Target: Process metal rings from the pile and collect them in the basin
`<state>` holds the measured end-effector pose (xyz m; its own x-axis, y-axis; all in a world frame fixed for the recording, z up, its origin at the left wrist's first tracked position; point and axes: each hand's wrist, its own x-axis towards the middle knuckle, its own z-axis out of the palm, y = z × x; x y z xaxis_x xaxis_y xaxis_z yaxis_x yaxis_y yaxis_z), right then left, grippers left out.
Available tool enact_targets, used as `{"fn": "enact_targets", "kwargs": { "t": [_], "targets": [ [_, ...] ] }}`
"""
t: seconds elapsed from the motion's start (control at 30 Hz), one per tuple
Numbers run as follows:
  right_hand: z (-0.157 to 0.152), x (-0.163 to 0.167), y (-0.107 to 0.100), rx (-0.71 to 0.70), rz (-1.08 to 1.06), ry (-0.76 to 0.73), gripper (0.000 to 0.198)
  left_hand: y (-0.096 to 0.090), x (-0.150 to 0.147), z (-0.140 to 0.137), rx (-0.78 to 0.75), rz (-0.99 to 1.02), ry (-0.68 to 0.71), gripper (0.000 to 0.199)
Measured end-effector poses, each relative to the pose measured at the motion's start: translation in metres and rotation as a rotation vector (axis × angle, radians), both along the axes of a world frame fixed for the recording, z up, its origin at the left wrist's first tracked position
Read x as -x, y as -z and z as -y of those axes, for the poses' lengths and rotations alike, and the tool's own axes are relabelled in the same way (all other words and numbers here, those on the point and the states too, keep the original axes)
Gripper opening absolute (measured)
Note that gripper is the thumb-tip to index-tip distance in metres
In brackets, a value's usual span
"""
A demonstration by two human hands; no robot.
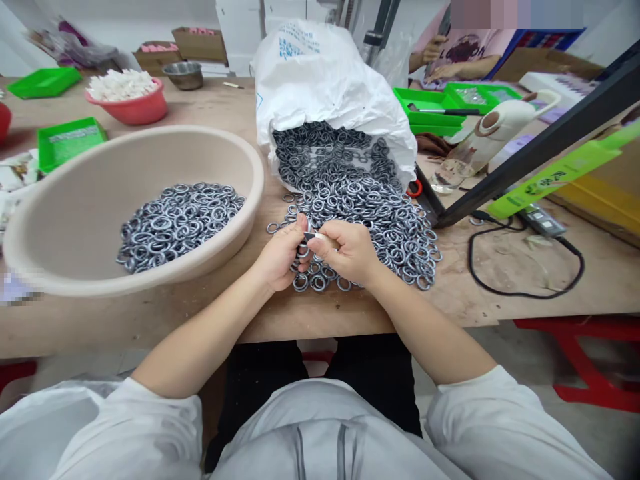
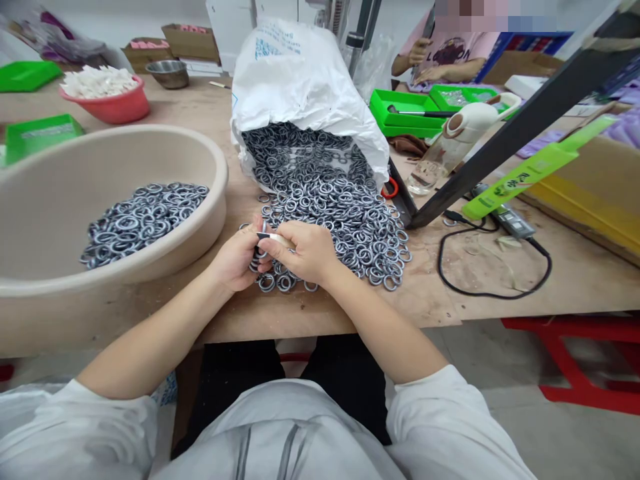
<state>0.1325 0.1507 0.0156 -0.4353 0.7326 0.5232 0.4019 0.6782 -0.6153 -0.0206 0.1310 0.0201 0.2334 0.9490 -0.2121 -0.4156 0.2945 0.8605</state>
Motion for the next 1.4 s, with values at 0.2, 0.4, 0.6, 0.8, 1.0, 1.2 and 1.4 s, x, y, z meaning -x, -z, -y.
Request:
{"fn": "enact_targets", "kwargs": {
  "t": [0.2,0.4,0.6,0.8,1.0,1.2,1.4],
  "targets": [
    [0.003,0.0,0.0,0.007,0.073,0.014,0.058,-0.002,0.002,0.001,-0.034,-0.01,0.05,0.052],
    [0.006,0.0,-0.002,0.024,0.074,0.018,0.058,-0.003,0.004,0.001,-0.035,-0.022,0.06,0.052],
    [-0.015,-0.009,0.001,0.133,-0.106,0.256,0.062,-0.007,0.003,0.005,-0.044,0.002,0.138,0.051],
    [-0.009,0.001,0.001,0.197,-0.216,0.062,0.054,-0.004,0.0,0.003,-0.043,-0.004,0.076,0.048],
    [-0.032,-0.008,0.012,0.196,-0.067,0.328,0.039,-0.019,0.005,0.011,-0.21,-0.19,-0.017,0.05],
    [-0.039,-0.018,0.013,0.139,0.5,0.487,0.028,-0.085,0.056,0.039,-0.728,-1.114,-0.706,0.03],
    [-0.031,-0.008,0.015,0.15,0.626,0.485,0.02,-0.087,0.12,0.02,-0.384,-1.753,-0.573,0.029]
  ]
}}
